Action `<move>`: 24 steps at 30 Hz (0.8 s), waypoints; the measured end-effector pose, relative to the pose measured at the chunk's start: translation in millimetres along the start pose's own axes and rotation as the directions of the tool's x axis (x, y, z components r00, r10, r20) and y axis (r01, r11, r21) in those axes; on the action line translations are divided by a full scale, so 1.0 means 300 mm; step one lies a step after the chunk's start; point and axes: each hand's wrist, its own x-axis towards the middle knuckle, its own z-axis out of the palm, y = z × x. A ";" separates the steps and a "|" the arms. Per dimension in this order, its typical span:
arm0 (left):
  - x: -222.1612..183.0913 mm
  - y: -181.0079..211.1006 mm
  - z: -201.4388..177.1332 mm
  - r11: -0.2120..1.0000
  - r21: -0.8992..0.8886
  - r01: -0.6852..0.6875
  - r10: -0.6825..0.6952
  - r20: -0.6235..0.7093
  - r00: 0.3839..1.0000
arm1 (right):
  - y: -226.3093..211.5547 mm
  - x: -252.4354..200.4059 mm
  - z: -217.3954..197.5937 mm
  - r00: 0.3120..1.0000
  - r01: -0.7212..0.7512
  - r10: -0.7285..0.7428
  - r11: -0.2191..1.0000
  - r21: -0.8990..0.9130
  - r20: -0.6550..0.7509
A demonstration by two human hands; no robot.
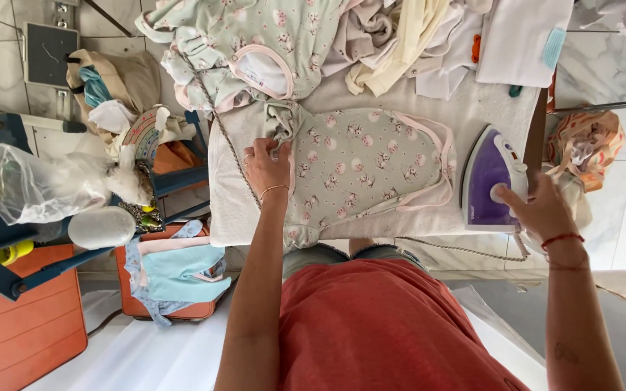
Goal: Ironing and folding baby clothes at a pressing station in a factory environment.
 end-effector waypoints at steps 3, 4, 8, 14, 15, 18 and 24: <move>0.004 0.016 -0.013 0.997 0.042 0.061 -0.066 0.118 0.991 | 0.021 0.033 0.070 0.707 0.476 -0.550 0.835 -0.277 -0.444; 0.012 -0.006 0.014 0.997 0.041 0.062 -0.067 0.120 0.991 | -0.113 -0.009 0.097 0.707 0.475 -0.551 0.835 -0.279 -0.444; 0.021 -0.069 0.084 0.990 0.122 0.077 -0.081 0.028 0.996 | -0.470 0.005 0.314 0.748 0.660 -0.662 0.733 0.163 -0.048; 0.018 -0.066 0.051 0.983 0.125 0.134 -0.150 0.129 0.980 | -0.517 0.287 0.676 0.500 0.853 -0.865 0.500 -0.150 -0.044; 0.019 -0.072 0.054 0.982 0.135 0.133 -0.152 0.142 0.978 | -0.511 0.317 0.704 0.469 0.850 -0.876 0.482 -0.212 -0.108; 0.022 -0.073 0.060 0.985 0.130 0.116 -0.134 0.137 0.981 | -0.490 0.359 0.693 0.502 0.842 -0.852 0.521 -0.140 -0.150; 0.035 -0.028 0.063 0.983 0.163 0.081 -0.090 0.053 0.995 | -0.324 0.256 0.304 0.656 0.699 -0.552 0.702 0.137 -0.515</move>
